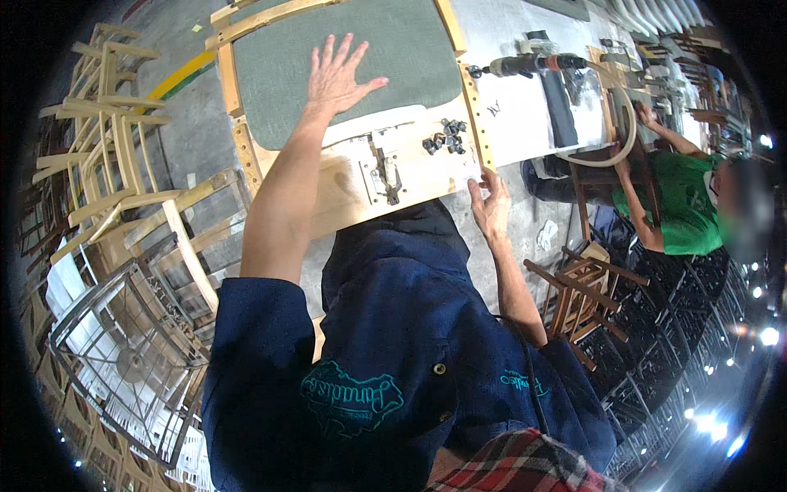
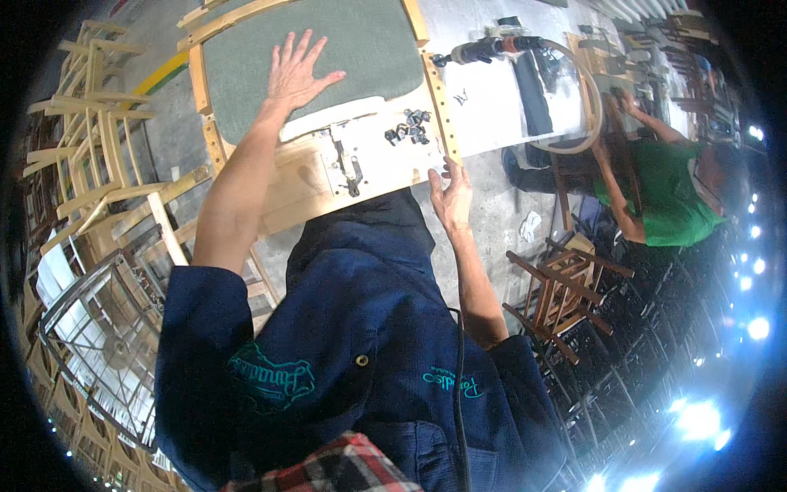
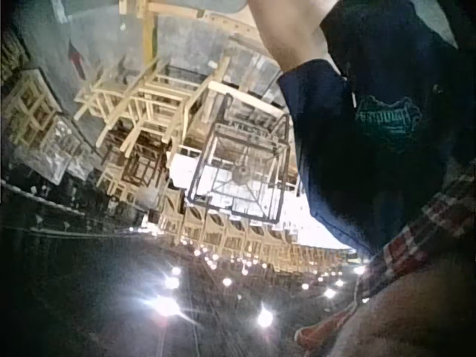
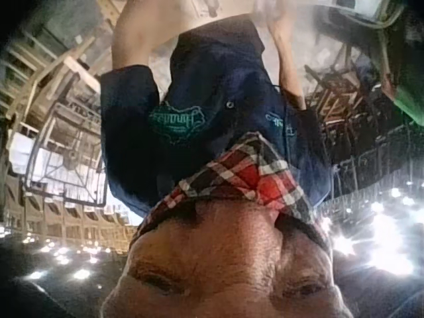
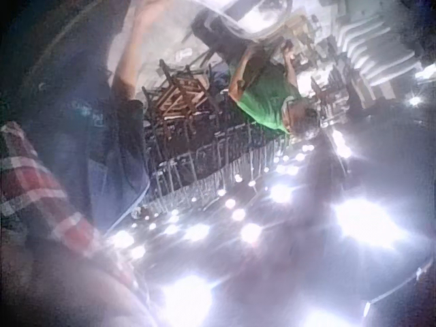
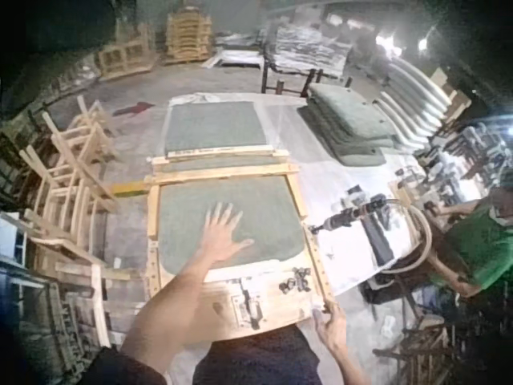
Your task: The person attaches a fabric seat cushion to a wooden chair frame using a pneumatic drill and screws. They position the cushion, insert screws, and drive them in, repeating the process for multiple fasteners.
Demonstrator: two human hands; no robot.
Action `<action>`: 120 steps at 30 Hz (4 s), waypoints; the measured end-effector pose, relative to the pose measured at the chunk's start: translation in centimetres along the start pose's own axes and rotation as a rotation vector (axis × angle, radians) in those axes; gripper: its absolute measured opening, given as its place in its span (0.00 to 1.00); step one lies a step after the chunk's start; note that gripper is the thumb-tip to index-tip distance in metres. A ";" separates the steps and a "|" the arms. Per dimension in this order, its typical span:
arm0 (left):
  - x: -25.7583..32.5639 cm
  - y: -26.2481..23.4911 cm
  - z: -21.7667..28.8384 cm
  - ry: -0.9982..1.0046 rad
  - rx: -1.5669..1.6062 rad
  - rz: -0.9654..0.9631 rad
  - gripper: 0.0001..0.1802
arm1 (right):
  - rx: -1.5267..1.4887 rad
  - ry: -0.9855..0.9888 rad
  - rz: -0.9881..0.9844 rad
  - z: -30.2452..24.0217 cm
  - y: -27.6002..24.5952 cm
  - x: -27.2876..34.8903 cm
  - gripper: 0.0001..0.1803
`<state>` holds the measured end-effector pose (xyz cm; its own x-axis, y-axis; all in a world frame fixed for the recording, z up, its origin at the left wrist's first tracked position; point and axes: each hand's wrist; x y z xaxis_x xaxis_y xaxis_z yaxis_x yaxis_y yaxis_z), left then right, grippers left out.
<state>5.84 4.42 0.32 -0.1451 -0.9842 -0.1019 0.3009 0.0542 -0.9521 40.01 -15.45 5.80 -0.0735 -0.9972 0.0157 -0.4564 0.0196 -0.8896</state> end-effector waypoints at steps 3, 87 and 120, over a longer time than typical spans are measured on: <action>-0.1 -0.2 -1.6 -0.058 -0.024 0.008 0.55 | -0.039 0.036 0.012 1.5 -0.3 -0.3 0.21; 8.0 -2.4 -4.7 -0.450 -0.004 0.264 0.47 | 0.116 0.025 0.034 10.3 4.7 -19.8 0.18; 7.9 -2.5 -4.6 -0.424 -0.026 0.299 0.46 | -0.530 0.471 -0.040 12.3 5.6 -20.8 0.10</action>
<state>-0.36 -2.69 0.57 0.3402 -0.9065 -0.2499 0.2467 0.3425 -0.9066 49.85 4.53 -5.11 -0.3690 -0.8627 0.3459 -0.8278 0.1357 -0.5444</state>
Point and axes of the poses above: each hand's wrist, its own x-axis away from the middle knuckle, its own y-axis out of the palm, z = x × y, and after that the axes turned 5 degrees about x, right-handed
